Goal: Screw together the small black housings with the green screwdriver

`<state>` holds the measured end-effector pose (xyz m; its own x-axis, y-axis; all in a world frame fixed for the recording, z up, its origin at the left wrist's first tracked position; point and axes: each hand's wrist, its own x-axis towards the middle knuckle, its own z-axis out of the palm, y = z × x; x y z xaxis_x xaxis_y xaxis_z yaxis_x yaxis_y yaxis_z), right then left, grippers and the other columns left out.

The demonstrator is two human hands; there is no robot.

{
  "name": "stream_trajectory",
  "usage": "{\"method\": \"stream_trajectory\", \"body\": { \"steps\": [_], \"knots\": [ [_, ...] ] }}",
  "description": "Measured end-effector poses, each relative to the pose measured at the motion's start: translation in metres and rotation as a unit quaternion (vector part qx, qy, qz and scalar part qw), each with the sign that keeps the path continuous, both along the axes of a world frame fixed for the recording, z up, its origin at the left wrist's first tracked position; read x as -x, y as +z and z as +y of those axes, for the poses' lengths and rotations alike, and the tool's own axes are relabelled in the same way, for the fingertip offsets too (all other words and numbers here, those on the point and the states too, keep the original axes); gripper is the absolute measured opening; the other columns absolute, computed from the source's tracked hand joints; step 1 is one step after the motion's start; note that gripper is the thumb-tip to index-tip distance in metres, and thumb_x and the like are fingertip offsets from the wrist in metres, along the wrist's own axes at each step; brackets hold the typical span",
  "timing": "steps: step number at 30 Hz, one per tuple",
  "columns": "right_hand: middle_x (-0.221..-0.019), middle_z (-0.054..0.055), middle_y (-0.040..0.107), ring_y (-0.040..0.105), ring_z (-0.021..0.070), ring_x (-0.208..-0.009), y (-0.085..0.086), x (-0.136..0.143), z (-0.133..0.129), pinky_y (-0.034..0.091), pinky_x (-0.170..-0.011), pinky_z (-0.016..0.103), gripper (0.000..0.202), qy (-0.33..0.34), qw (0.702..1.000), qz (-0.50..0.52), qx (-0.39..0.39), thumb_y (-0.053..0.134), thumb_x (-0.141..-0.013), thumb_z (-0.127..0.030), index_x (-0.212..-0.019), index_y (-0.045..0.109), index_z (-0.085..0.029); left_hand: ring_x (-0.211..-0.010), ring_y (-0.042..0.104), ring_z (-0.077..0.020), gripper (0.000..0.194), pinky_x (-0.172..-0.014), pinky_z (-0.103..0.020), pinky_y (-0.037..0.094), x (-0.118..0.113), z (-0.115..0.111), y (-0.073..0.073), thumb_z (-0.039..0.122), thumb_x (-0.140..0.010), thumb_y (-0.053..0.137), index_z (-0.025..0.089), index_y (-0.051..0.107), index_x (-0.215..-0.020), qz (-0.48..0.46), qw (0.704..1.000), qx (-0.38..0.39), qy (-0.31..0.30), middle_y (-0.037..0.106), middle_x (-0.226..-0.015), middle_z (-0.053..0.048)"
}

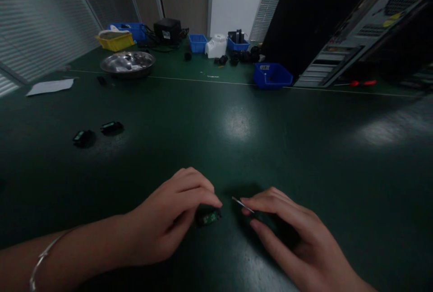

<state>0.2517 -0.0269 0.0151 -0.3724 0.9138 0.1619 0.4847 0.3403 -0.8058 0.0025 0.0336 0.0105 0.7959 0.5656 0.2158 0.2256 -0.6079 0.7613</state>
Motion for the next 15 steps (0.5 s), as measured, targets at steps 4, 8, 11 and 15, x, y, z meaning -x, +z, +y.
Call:
{"method": "stream_trajectory", "body": {
  "steps": [4, 8, 11, 15],
  "knots": [
    [-0.099, -0.002, 0.068, 0.064, 0.0122, -0.091, -0.0019, -0.0012, 0.0015, 0.053, -0.077, 0.022, 0.036, -0.012, 1.0, 0.004, -0.001, 0.056, -0.089, -0.008, -0.117, 0.058, -0.03, -0.123, 0.046, -0.0206, 0.054, -0.104, -0.036, 0.038, 0.0016, 0.005, -0.0013, -0.01, -0.077, 0.041, 0.02, 0.059, -0.118, 0.01, 0.995, -0.036, -0.091, 0.06, -0.127, -0.004],
    [-0.098, 0.0, 0.068, 0.065, 0.0139, -0.091, -0.0035, -0.0009, 0.0011, 0.054, -0.077, 0.024, 0.033, -0.013, 1.0, 0.016, -0.003, 0.057, -0.089, -0.009, -0.116, 0.06, -0.027, -0.116, 0.05, -0.0216, 0.046, -0.101, -0.037, 0.04, -0.0004, 0.0027, -0.0023, -0.003, -0.082, 0.048, 0.019, 0.058, -0.121, 0.044, 0.994, -0.049, -0.092, 0.062, -0.123, -0.007],
    [-0.098, 0.003, 0.069, 0.066, 0.016, -0.09, -0.0033, -0.0007, 0.0002, 0.054, -0.076, 0.027, 0.032, -0.009, 1.0, 0.02, -0.001, 0.056, -0.089, -0.009, -0.116, 0.061, -0.025, -0.102, 0.053, -0.0214, 0.033, -0.091, -0.037, 0.041, -0.0023, 0.0006, -0.0048, 0.006, -0.089, 0.052, 0.02, 0.061, -0.117, 0.066, 0.994, -0.067, -0.054, 0.062, -0.111, -0.008],
    [-0.096, 0.004, 0.069, 0.065, 0.0174, -0.089, -0.0014, -0.0003, 0.001, 0.054, -0.075, 0.029, 0.032, -0.003, 1.0, 0.021, 0.004, 0.055, -0.09, -0.009, -0.117, 0.062, -0.024, -0.09, 0.053, -0.019, 0.022, -0.08, -0.033, 0.039, -0.0038, -0.0002, -0.0093, 0.013, -0.092, 0.055, 0.021, 0.064, -0.11, 0.061, 0.996, -0.072, -0.003, 0.062, -0.096, -0.006]
  ]
}}
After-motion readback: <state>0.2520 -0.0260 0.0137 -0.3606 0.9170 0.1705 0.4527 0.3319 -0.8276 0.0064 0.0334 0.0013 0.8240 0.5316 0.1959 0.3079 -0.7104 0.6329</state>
